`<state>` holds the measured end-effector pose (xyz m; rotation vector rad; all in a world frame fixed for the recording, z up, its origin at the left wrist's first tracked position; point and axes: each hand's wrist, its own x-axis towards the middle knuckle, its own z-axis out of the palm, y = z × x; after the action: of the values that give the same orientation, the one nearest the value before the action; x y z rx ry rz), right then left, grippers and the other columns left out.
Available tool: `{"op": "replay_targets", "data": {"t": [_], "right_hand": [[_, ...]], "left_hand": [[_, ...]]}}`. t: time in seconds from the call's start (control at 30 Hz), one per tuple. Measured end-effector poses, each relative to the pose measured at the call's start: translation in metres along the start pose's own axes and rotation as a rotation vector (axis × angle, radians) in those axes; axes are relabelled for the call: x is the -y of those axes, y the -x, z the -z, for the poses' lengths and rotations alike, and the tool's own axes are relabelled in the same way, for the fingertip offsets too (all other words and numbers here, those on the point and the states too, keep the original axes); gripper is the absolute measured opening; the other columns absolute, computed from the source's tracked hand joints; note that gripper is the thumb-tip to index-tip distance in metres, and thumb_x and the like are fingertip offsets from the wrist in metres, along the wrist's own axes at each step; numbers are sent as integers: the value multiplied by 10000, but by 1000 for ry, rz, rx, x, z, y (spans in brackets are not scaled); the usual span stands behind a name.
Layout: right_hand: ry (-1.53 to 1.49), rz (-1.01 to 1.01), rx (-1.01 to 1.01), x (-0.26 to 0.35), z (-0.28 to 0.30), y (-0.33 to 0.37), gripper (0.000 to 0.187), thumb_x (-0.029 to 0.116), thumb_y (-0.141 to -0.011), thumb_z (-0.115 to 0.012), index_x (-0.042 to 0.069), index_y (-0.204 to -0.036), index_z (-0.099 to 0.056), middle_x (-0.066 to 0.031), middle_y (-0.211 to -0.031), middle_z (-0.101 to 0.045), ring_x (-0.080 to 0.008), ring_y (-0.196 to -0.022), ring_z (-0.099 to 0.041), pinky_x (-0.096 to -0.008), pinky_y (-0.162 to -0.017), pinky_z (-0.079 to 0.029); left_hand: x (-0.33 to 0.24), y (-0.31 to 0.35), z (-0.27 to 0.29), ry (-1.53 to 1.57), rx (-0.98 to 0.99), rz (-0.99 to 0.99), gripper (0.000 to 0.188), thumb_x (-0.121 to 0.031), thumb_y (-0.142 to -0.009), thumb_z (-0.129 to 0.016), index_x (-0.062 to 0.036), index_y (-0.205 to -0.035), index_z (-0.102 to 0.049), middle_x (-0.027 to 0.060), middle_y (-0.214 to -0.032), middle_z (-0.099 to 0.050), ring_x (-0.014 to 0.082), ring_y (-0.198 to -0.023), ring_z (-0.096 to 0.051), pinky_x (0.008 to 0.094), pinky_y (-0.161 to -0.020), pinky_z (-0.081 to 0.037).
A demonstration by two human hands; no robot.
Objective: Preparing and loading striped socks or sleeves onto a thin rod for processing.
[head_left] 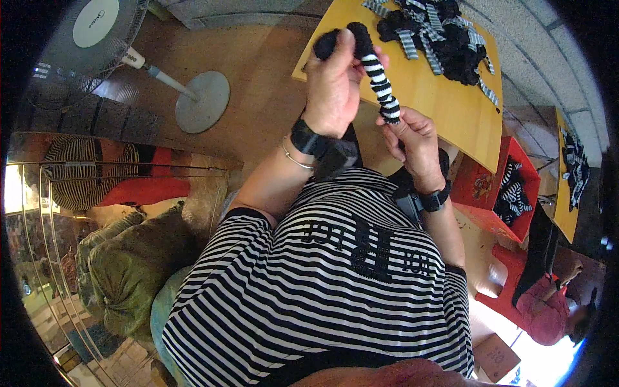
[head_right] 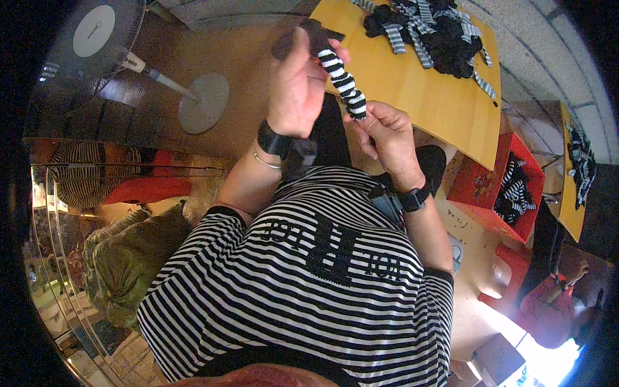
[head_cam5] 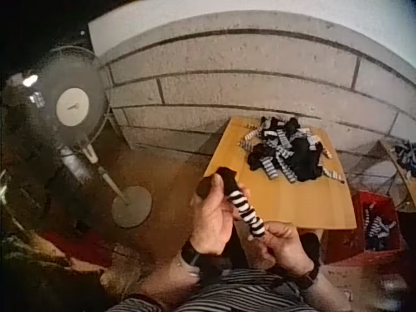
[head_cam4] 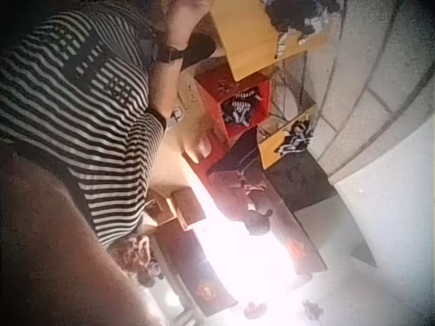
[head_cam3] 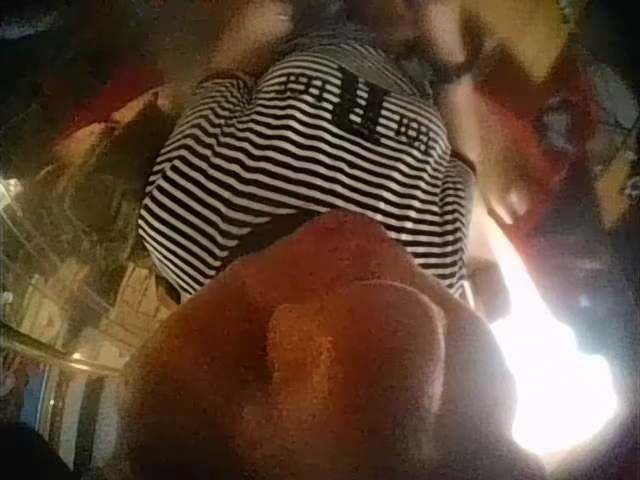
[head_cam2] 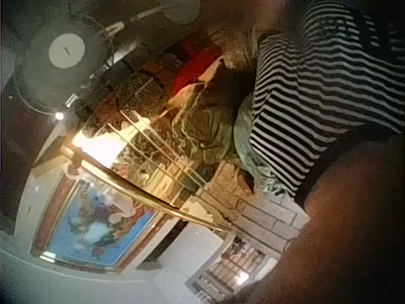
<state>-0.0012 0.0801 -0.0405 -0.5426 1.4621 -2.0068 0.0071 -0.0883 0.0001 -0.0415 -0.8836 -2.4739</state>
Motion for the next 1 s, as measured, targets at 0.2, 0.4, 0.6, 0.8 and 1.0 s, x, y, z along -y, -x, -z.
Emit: {"op": "replay_targets", "data": {"t": [0.2,0.4,0.6,0.8,1.0], "right_hand": [[-283,26,46,1,-14,0,204,139,-967,-520,-22,-961,-645,-1,-609,-510,-48,-423,-360,-197,-373,-234],[-41,-17,-24,9,4,3,221,176,-981,-516,2,-953,-650,23,-607,-501,-37,-428,-356,-188,-380,-257],[160,-1,-94,17,3,4,188,138,-977,-517,5,-950,-647,35,-612,-500,-30,-437,-382,-184,-388,-279],[-76,59,-331,8,-32,-5,157,118,-965,-525,-2,-942,-623,16,-644,-531,-32,-433,-384,-183,-384,-272],[-552,-55,184,10,-6,-4,181,133,-968,-515,-12,-954,-623,8,-622,-496,-41,-429,-340,-190,-373,-218]], "left_hand": [[7,1,7,-46,64,54,244,-261,-925,-606,-32,-1007,-584,103,-900,-658,242,-828,-670,369,-765,-543],[-16,-11,-2,-215,26,-186,165,-66,-873,-649,-8,-1018,-597,85,-922,-667,215,-877,-662,321,-784,-524],[-17,-15,2,-580,18,-414,147,-48,-850,-688,9,-975,-635,42,-848,-664,87,-674,-610,215,-617,-517],[17,-2,-6,-723,-27,-543,120,-98,-894,-649,-14,-965,-601,10,-768,-608,52,-589,-509,183,-533,-404],[7,-1,-5,-432,69,-292,149,-99,-911,-614,-21,-1031,-572,22,-814,-597,76,-663,-513,208,-580,-407]]}}
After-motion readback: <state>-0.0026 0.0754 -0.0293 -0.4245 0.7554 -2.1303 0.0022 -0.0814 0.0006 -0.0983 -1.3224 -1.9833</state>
